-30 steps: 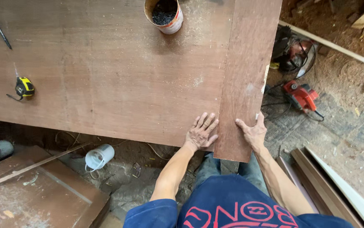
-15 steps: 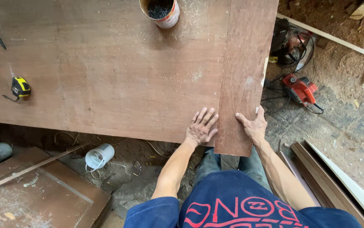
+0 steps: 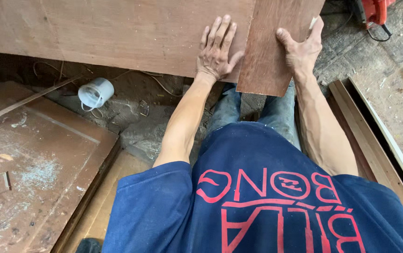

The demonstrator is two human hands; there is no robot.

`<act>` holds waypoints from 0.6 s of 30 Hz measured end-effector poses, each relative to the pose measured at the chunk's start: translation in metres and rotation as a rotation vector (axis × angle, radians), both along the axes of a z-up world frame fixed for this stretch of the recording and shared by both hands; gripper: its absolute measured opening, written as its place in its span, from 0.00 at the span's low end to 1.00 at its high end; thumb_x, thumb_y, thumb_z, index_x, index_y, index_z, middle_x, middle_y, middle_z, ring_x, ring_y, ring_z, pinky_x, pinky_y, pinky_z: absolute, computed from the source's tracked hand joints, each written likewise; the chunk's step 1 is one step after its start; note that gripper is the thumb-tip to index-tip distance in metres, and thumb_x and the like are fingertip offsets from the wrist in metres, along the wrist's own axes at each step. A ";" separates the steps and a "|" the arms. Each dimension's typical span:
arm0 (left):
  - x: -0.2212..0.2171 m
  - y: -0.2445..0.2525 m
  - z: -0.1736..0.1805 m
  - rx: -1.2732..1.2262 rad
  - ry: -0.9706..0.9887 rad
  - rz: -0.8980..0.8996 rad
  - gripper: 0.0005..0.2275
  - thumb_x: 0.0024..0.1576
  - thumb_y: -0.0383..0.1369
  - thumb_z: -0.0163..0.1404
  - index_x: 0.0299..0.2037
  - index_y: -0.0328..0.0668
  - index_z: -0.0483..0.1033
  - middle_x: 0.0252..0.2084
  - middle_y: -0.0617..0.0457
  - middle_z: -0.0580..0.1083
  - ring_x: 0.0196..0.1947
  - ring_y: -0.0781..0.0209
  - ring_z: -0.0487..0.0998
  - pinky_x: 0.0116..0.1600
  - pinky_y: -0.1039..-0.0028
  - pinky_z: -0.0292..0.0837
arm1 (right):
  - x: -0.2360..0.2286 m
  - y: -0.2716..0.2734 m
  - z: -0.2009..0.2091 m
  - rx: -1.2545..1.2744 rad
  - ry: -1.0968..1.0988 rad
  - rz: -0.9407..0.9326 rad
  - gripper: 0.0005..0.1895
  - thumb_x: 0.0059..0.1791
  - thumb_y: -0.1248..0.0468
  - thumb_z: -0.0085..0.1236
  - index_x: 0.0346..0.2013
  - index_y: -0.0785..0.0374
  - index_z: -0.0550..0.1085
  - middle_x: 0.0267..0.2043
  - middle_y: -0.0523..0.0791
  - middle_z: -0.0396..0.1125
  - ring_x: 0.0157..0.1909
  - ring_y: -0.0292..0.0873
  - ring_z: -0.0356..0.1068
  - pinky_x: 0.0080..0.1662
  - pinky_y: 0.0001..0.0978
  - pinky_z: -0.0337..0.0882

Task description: The person uses a circular saw to cut a wooden plank, then sands the edges with an angle grinder. They apply glue to the plank's edge and attach it to a larger wooden board, pressing the pieces together to form a joint.

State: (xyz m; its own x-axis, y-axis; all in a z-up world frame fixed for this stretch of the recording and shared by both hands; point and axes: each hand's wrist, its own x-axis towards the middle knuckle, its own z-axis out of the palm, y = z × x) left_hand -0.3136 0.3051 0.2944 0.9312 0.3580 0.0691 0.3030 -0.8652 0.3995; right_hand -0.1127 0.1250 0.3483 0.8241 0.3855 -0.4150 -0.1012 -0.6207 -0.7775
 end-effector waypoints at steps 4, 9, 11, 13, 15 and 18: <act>0.003 0.002 0.007 -0.001 0.031 -0.003 0.42 0.62 0.61 0.52 0.78 0.47 0.48 0.79 0.50 0.47 0.79 0.52 0.46 0.81 0.55 0.36 | 0.000 0.002 0.002 0.055 -0.052 0.012 0.43 0.51 0.56 0.81 0.68 0.64 0.60 0.62 0.53 0.72 0.63 0.51 0.75 0.64 0.41 0.75; 0.004 0.003 0.012 -0.025 0.047 0.004 0.43 0.58 0.60 0.55 0.76 0.46 0.50 0.78 0.49 0.50 0.78 0.50 0.48 0.80 0.54 0.38 | 0.000 0.005 0.004 -0.013 -0.032 -0.018 0.41 0.48 0.56 0.78 0.66 0.64 0.61 0.59 0.53 0.72 0.60 0.49 0.74 0.61 0.40 0.74; 0.003 0.002 0.014 -0.029 0.053 0.019 0.43 0.56 0.59 0.57 0.76 0.47 0.52 0.77 0.49 0.51 0.78 0.50 0.49 0.79 0.53 0.40 | -0.002 0.005 0.005 -0.033 -0.042 -0.028 0.41 0.47 0.56 0.78 0.65 0.64 0.61 0.58 0.53 0.72 0.59 0.49 0.74 0.61 0.40 0.73; 0.005 0.002 0.015 -0.056 0.041 0.029 0.43 0.54 0.57 0.58 0.75 0.47 0.54 0.77 0.49 0.51 0.78 0.50 0.49 0.79 0.53 0.41 | -0.001 0.008 0.006 -0.046 -0.054 -0.038 0.41 0.46 0.55 0.77 0.65 0.64 0.62 0.58 0.53 0.72 0.59 0.50 0.74 0.60 0.40 0.72; 0.010 0.004 0.017 -0.076 0.057 0.032 0.43 0.52 0.57 0.59 0.74 0.46 0.56 0.77 0.49 0.51 0.78 0.50 0.48 0.79 0.52 0.41 | 0.002 0.012 0.006 -0.067 -0.068 -0.046 0.43 0.44 0.54 0.77 0.65 0.65 0.62 0.57 0.54 0.72 0.58 0.50 0.73 0.59 0.41 0.72; 0.012 0.003 0.024 -0.099 0.123 0.040 0.42 0.51 0.56 0.59 0.73 0.48 0.56 0.76 0.48 0.50 0.77 0.49 0.46 0.78 0.50 0.41 | 0.001 0.014 0.008 -0.136 -0.032 -0.065 0.45 0.42 0.52 0.76 0.65 0.65 0.62 0.56 0.55 0.71 0.57 0.52 0.73 0.57 0.42 0.71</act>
State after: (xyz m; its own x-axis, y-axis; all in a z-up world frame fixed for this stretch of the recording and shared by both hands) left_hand -0.3017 0.3080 0.3186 0.9152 0.3944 -0.0823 0.3885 -0.8097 0.4398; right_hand -0.1119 0.1392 0.3562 0.8591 0.2732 -0.4329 -0.1208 -0.7135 -0.6901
